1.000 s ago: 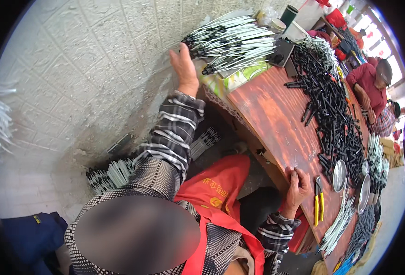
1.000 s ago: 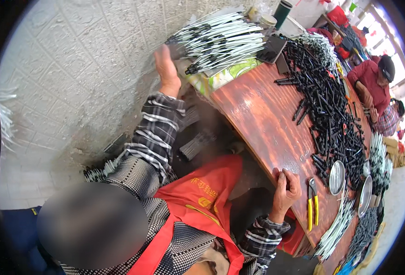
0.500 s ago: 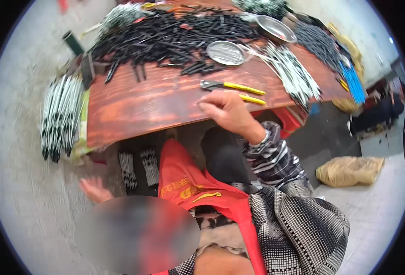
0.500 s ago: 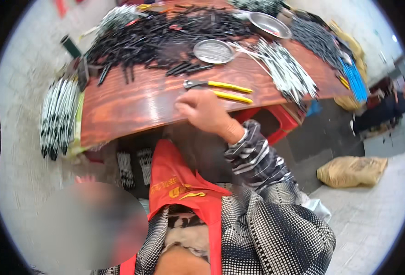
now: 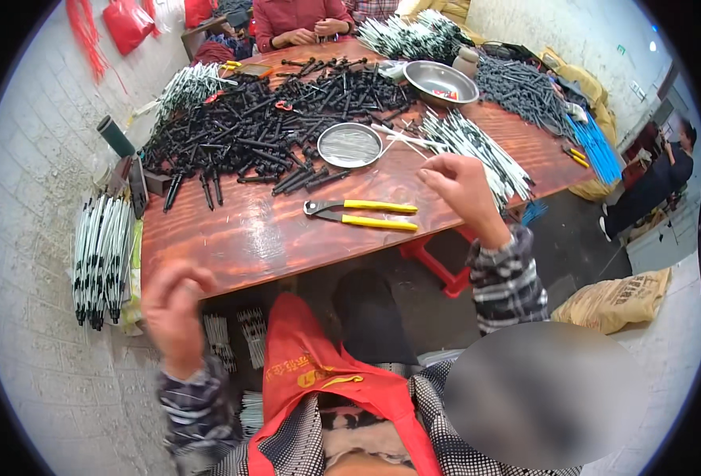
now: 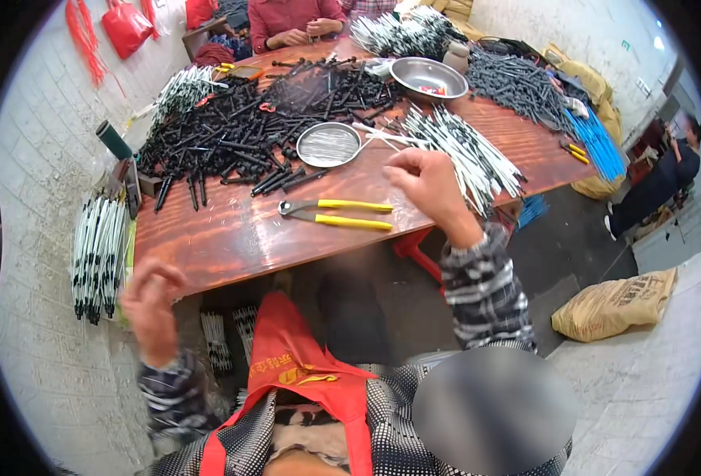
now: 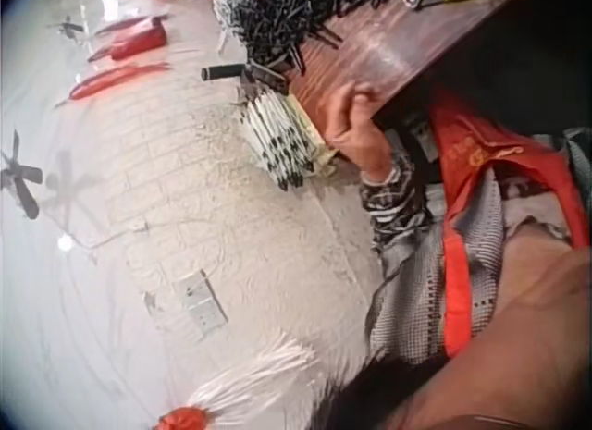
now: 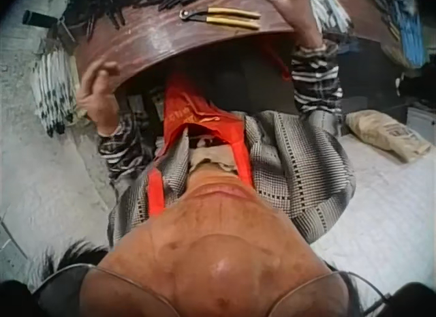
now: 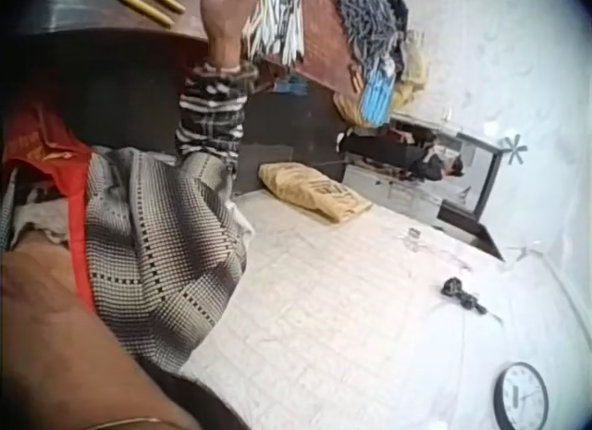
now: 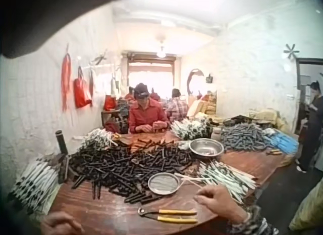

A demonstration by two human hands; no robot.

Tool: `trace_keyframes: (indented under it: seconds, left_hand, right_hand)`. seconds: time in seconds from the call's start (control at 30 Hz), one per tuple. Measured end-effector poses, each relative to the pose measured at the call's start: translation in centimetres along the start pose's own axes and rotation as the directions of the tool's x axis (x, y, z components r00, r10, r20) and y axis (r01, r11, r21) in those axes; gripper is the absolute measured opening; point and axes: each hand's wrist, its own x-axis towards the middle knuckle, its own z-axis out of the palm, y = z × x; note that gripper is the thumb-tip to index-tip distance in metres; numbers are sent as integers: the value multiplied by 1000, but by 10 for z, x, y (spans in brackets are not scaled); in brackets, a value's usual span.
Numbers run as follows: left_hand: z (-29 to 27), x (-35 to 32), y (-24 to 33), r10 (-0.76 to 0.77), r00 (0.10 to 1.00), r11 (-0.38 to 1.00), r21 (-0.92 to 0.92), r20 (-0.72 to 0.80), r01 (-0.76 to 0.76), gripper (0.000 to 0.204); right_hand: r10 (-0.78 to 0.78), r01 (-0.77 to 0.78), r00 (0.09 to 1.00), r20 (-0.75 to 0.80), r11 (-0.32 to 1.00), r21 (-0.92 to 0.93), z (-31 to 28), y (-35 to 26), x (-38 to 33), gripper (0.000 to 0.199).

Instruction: The person trims wire around an umbrella rib hub using pliers, arranges the attached ribs by hand, and places the assembled umbrella frame onto a stack.

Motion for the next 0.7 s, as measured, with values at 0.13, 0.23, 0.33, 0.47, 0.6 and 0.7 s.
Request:
trace_keyframes:
  seconds: [0.13, 0.23, 0.33, 0.47, 0.6, 0.7]
  left_hand:
    - [3, 46, 84, 444, 865, 890, -6, 234, -456, 57]
    - [24, 73, 136, 611, 703, 749, 20, 364, -662, 74]
    - [28, 68, 146, 659, 678, 707, 39, 325, -706, 78]
    - [18, 49, 146, 653, 693, 719, 36, 307, -694, 76]
    - [10, 26, 154, 638, 709, 735, 34, 301, -677, 75]
    - [2, 16, 156, 642, 708, 736, 22, 295, -677, 73]
  right_hand:
    - [-608, 558, 793, -36, 701, 444, -33, -124, -36, 12]
    - [-777, 686, 621, -102, 475, 552, -57, -173, -50, 19]
    - [-877, 728, 429, -215, 195, 657, -67, -193, -57, 39]
    - [-881, 674, 451, -143, 231, 702, -65, -198, -80, 36]
    - [-876, 615, 476, -79, 267, 742, -108, -185, -121, 33]
    - [-875, 583, 482, -31, 295, 757, -127, -180, -143, 31]
